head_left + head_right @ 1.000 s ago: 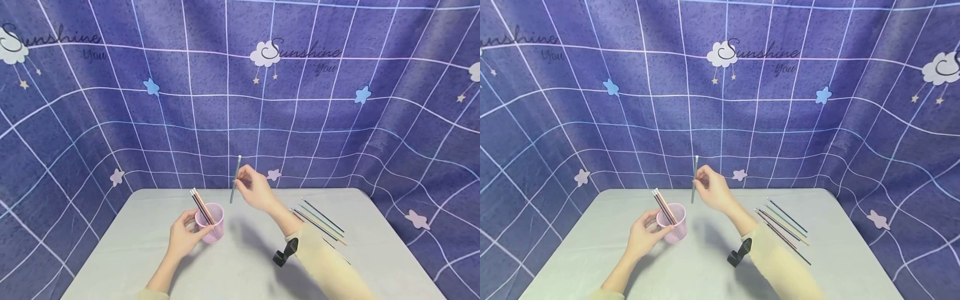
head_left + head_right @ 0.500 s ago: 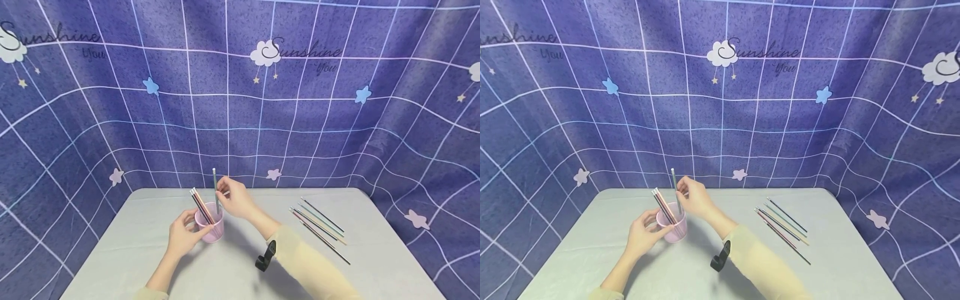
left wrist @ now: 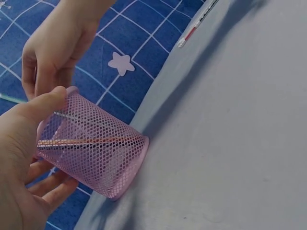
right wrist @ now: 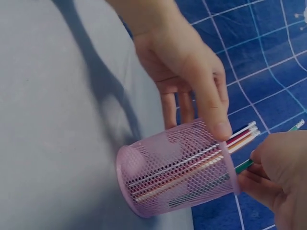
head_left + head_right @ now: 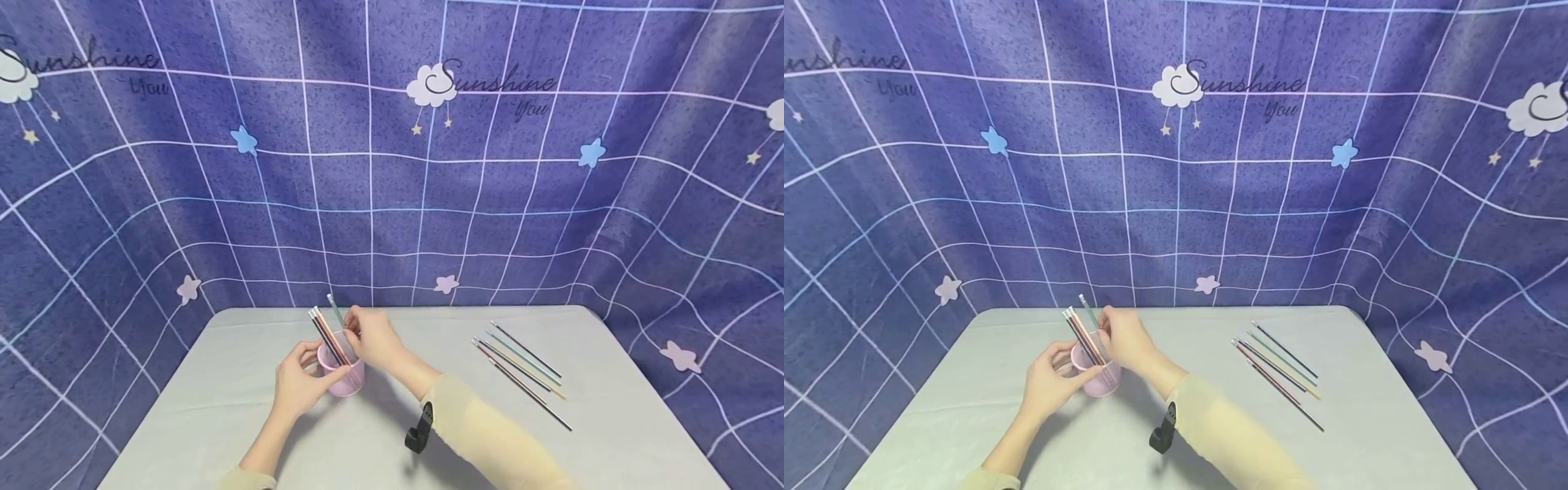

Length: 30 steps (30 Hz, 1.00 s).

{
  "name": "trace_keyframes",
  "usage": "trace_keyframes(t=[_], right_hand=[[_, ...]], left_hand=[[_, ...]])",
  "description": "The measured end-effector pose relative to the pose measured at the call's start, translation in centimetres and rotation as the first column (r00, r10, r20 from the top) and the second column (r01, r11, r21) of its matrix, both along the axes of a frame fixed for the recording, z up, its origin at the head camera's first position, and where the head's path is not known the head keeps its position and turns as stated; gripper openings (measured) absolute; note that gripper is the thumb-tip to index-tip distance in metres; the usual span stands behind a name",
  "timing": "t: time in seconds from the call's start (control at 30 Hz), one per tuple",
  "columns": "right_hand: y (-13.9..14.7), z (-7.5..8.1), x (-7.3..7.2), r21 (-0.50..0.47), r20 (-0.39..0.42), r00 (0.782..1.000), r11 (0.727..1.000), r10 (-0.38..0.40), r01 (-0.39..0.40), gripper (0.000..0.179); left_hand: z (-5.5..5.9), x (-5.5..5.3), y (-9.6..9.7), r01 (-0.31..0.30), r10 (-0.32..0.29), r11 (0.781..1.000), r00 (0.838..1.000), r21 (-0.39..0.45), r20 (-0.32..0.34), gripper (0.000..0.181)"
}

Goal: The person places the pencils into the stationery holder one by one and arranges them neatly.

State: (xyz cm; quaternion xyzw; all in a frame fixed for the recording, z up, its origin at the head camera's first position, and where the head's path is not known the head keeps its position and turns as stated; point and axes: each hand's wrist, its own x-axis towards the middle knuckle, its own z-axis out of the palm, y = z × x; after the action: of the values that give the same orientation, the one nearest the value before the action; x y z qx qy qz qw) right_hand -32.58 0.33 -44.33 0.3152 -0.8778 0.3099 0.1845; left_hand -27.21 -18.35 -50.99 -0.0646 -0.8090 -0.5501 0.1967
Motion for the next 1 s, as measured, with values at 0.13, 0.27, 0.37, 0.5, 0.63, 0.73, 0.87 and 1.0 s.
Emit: trace_keyframes(t=[0.13,0.27,0.37,0.5,0.63,0.73,0.87,1.0], right_hand=[[-0.3,-0.2,0.2,0.062,-0.022,0.999,0.997,-0.047,0.048,0.009],[-0.7,-0.1,0.2,0.102,-0.03,0.997,0.992,-0.065,0.068,0.007],[-1.1,-0.1,0.1,0.112,-0.028,0.996,0.99,-0.082,0.084,0.006],[-1.6,-0.3,-0.1,0.148,-0.03,0.994,0.983,-0.109,0.112,0.007],[-2.0,-0.5,-0.4,0.181,-0.036,0.991,0.975,-0.126,0.131,0.009],[-2.2,-0.3,-0.4,0.192,-0.046,0.989,0.97,-0.142,0.148,0.01],[-2.4,-0.1,-0.3,0.205,-0.036,0.989,0.968,-0.141,0.145,0.009],[-2.4,-0.1,-0.1,0.212,-0.009,0.991,0.969,-0.132,0.131,0.008]], left_hand=[[0.0,0.0,0.0,0.008,-0.008,1.0,1.0,-0.01,0.014,0.068],[0.0,0.0,0.0,0.006,-0.006,1.0,1.0,-0.005,0.015,0.068],[0.1,0.0,0.0,0.018,-0.018,1.0,1.0,0.003,0.004,0.068],[0.1,-0.1,-0.1,0.03,-0.03,0.999,1.0,0.018,-0.001,0.068],[0.0,-0.2,-0.1,0.023,-0.023,1.0,1.0,0.012,0.003,0.069],[0.1,-0.3,-0.1,0.02,-0.02,1.0,1.0,0.002,0.001,0.069],[0.2,-0.3,-0.2,0.03,-0.03,1.0,1.0,0.004,-0.002,0.07],[0.1,-0.1,-0.2,0.027,-0.027,1.0,1.0,-0.007,0.006,0.07]])
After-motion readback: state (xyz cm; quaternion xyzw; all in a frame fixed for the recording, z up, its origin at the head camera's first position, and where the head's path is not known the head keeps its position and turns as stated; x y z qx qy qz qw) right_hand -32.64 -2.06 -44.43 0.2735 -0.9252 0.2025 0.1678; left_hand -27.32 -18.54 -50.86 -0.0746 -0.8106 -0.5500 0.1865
